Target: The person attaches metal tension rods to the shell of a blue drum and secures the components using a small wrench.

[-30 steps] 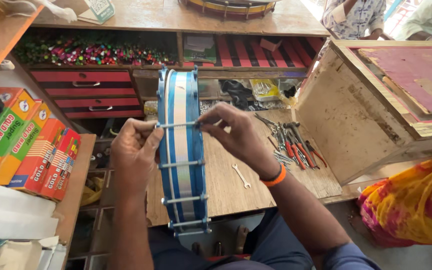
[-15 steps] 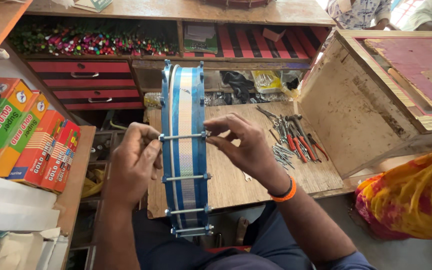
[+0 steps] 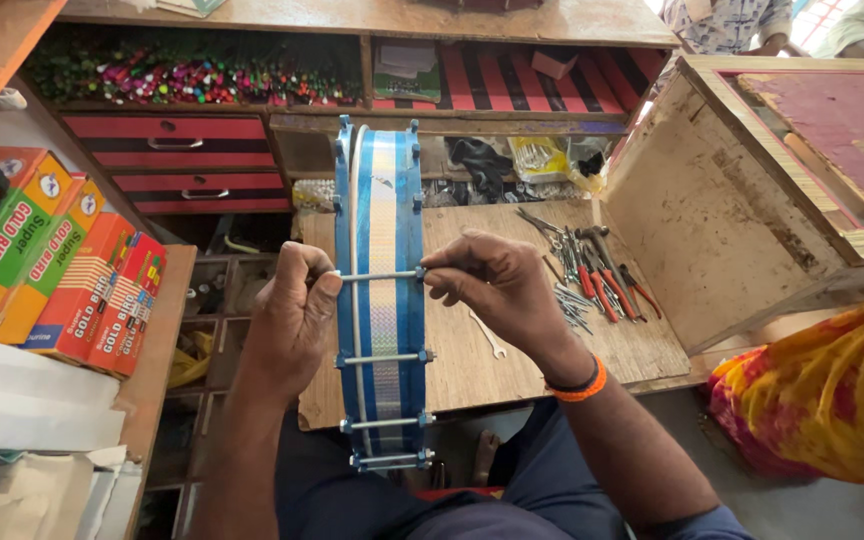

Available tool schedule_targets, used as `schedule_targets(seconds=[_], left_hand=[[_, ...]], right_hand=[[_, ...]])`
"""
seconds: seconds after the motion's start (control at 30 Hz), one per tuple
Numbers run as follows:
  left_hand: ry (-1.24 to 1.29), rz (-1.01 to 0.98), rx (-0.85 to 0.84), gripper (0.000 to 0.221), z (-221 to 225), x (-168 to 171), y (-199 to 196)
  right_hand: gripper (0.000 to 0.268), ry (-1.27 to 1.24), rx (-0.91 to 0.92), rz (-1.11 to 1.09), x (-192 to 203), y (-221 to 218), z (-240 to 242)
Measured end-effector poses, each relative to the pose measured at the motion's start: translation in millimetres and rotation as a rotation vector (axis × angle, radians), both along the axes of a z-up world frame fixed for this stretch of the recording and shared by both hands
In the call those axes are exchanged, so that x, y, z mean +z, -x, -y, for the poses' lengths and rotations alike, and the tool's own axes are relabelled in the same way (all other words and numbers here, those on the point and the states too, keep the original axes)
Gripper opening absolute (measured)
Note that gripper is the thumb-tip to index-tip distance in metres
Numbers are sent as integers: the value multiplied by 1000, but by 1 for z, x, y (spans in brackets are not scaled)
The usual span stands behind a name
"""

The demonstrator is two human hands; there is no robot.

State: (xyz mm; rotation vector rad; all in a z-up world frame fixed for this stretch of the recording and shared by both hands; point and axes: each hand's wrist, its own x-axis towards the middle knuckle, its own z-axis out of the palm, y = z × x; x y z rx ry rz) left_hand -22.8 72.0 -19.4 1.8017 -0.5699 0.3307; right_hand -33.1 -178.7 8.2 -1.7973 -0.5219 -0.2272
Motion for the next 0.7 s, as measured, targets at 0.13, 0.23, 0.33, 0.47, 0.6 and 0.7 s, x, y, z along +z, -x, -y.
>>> schedule_targets(seconds=[0.13,0.23,0.33,0.47,0.6,0.7], left_hand=[[98,-61,3,28,6,-5,-3],[154,-162,-43,24,5,-2,-4],[227,-332,-129,23,0,5,-10],[116,-210,-106,22,-4,10,-11],[199,-84,-58,12,-4,6,0],[262,-70,-45,12,-4,0,4]], right_hand=[[11,106,-60,253,1,5,-4],[18,237,-133,458,6,9,-9],[27,241,-143,436,11,9,-11],[25,268,-171,274,11,8,-9],[24,186,-142,277,3,7,-9],[21,13,-44,198,-3,4,-6]])
